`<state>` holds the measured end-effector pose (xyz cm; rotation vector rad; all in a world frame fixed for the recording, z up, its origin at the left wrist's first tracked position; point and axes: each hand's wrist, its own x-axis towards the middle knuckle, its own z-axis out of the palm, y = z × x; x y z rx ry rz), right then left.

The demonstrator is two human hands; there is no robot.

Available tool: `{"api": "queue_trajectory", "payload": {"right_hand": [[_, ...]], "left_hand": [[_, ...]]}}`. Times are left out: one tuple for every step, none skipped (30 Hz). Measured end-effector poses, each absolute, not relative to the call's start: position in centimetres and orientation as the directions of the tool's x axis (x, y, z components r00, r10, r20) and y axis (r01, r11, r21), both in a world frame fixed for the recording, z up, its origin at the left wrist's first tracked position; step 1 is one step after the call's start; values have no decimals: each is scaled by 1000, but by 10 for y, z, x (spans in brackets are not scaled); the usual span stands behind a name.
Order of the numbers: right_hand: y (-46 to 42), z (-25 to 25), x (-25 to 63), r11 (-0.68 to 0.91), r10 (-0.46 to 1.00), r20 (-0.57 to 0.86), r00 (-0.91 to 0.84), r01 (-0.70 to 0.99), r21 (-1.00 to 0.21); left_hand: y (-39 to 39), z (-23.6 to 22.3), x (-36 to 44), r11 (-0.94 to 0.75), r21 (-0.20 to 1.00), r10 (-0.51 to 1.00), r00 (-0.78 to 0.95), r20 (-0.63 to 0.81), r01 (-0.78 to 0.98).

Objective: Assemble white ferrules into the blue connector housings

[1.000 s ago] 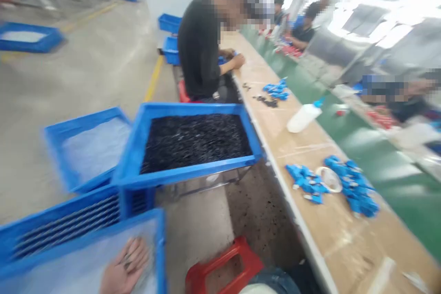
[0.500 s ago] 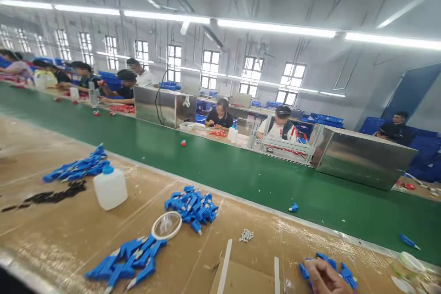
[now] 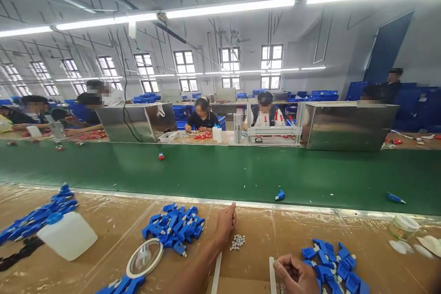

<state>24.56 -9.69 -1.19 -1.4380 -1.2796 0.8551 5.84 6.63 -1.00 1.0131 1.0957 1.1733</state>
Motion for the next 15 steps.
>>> {"api": "queue_trajectory", "payload": {"right_hand": [[-97,-13,247,41,978,96,183,285,-958],[-97,-13,247,38,980,93,173,295,-955],[-97,-14,247,38,981,94,168,308,-950],[-98,-15,246,42,981,100,164,323,-946],[-99,-15,244,49,980,110,165,337,-940],[-100,-15,243,57,979,122,165,352,-934],[-101,-15,241,64,977,132,165,367,-928],[-102,-15,240,69,976,142,164,382,-921],[-103,-14,238,73,975,149,166,396,-916],[-103,-13,237,73,973,154,172,405,-911],[-104,-13,236,69,972,153,176,409,-910],[-104,-12,236,60,972,146,183,407,-911],[-103,-11,235,46,971,135,197,400,-915],[-102,-10,235,30,970,122,212,391,-920],[-102,-9,234,15,967,110,228,383,-924]], "left_hand": [[64,-15,61,96,986,994,56,-89,-134],[62,-20,63,72,993,996,60,-67,-90],[60,-23,64,47,998,997,64,-44,-46],[57,-25,66,21,1000,997,70,-21,-3],[55,-27,67,-7,999,997,77,4,38],[54,-28,68,-34,996,996,86,27,78],[53,-28,69,-58,992,994,100,47,113],[52,-28,70,-80,987,991,118,64,142],[51,-28,70,-101,981,987,142,77,165],[51,-28,70,-121,975,981,172,89,184],[50,-27,71,-141,970,973,206,100,199],[49,-26,71,-162,964,964,245,108,212],[48,-25,71,-182,958,952,285,115,221],[46,-24,70,-201,952,939,324,120,229],[45,-23,70,-218,948,925,360,124,234]]}}
